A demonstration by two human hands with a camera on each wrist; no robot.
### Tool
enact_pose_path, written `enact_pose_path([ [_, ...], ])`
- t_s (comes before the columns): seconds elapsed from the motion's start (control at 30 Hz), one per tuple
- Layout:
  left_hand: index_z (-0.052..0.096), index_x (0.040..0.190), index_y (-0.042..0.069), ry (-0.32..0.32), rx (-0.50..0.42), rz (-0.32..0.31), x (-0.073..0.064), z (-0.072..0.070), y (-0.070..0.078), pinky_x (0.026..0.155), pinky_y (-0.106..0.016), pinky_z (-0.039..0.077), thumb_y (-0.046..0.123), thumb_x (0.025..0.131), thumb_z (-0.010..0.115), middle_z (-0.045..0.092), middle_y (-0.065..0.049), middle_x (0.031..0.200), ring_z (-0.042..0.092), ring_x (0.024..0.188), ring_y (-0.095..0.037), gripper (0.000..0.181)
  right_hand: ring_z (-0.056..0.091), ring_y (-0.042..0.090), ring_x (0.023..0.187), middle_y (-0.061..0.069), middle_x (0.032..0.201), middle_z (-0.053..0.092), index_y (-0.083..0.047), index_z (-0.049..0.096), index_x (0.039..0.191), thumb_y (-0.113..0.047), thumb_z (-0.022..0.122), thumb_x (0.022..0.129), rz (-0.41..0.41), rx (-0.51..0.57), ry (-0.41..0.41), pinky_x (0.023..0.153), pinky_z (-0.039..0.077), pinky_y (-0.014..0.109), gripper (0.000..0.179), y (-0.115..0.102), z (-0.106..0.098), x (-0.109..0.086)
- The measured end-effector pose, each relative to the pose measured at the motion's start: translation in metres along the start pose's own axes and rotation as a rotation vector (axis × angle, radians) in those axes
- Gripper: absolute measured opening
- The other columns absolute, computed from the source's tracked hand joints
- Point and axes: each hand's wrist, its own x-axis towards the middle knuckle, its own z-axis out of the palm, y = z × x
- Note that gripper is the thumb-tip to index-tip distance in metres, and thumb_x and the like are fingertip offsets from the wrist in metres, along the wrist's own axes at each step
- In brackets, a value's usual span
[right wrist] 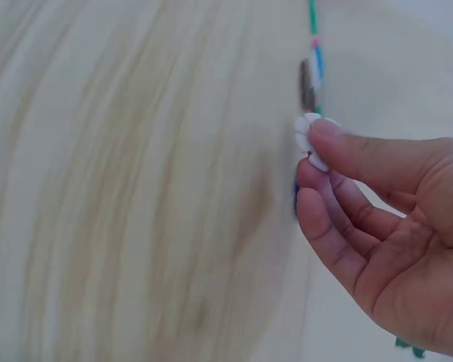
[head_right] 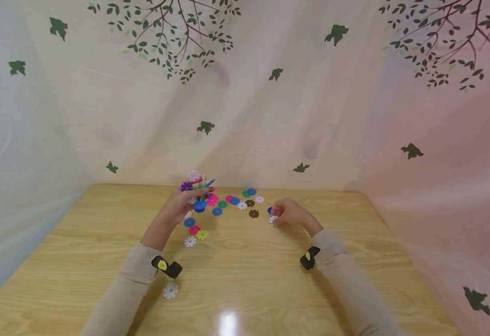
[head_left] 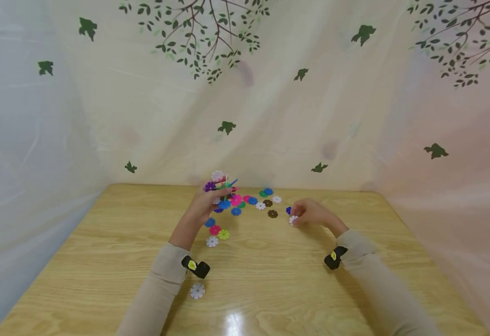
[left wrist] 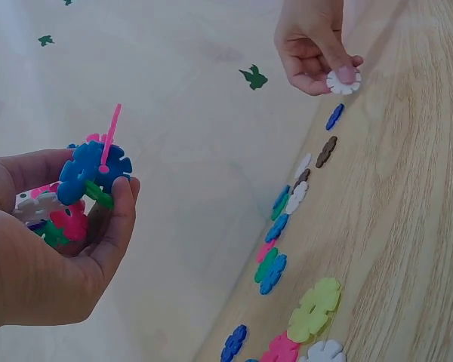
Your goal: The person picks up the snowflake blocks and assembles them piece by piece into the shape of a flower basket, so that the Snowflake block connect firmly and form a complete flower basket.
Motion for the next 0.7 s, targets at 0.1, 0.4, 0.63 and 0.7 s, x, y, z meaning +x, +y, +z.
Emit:
enact_pose_path([
  [0.1, 0.060, 0.111, 0.006, 0.004, 0.003, 0.000, 0.000, -0.001, 0.000, 0.066, -0.026, 0.046, 0.015, 0.095, 0.072, 0.063, 0.009, 0.080, 0.052, 0.068, -0.008, 0.022, 0.061, 0.013, 0.076, 0.012, 0.088, 0.068, 0.007, 0.068, 0.104, -0.002, 0.073, 0.091, 0.013, 0.118, 0.022, 0.069, 0.057, 0.031, 0.017, -0.018, 0.008, 0.005],
  [0.4, 0.060, 0.095, 0.012, 0.009, -0.006, 0.027, -0.001, -0.001, -0.002, 0.055, -0.023, 0.045, 0.014, 0.092, 0.076, 0.063, 0.008, 0.070, 0.051, 0.060, -0.007, 0.015, 0.071, 0.024, 0.081, 0.006, 0.089, 0.073, 0.007, 0.071, 0.114, -0.008, 0.073, 0.094, -0.015, 0.363, 0.264, 0.071, 0.061, 0.031, 0.026, -0.103, 0.028, 0.022],
  [0.63, 0.058, 0.107, 0.008, 0.028, 0.031, 0.038, -0.002, 0.002, -0.001, 0.057, -0.022, 0.045, 0.018, 0.090, 0.079, 0.063, 0.007, 0.075, 0.052, 0.065, -0.008, 0.029, 0.072, 0.015, 0.073, -0.001, 0.082, 0.074, 0.007, 0.073, 0.107, -0.009, 0.077, 0.091, -0.067, 0.542, 0.494, 0.066, 0.062, 0.029, 0.024, -0.138, 0.052, 0.032],
  [0.7, 0.059, 0.109, 0.008, 0.036, 0.048, 0.041, -0.002, 0.002, -0.002, 0.060, -0.023, 0.047, 0.019, 0.089, 0.080, 0.063, 0.006, 0.080, 0.053, 0.069, -0.010, 0.031, 0.072, 0.017, 0.071, -0.001, 0.080, 0.073, 0.007, 0.073, 0.104, -0.008, 0.079, 0.089, -0.080, 0.561, 0.543, 0.065, 0.062, 0.030, 0.022, -0.142, 0.058, 0.034],
])
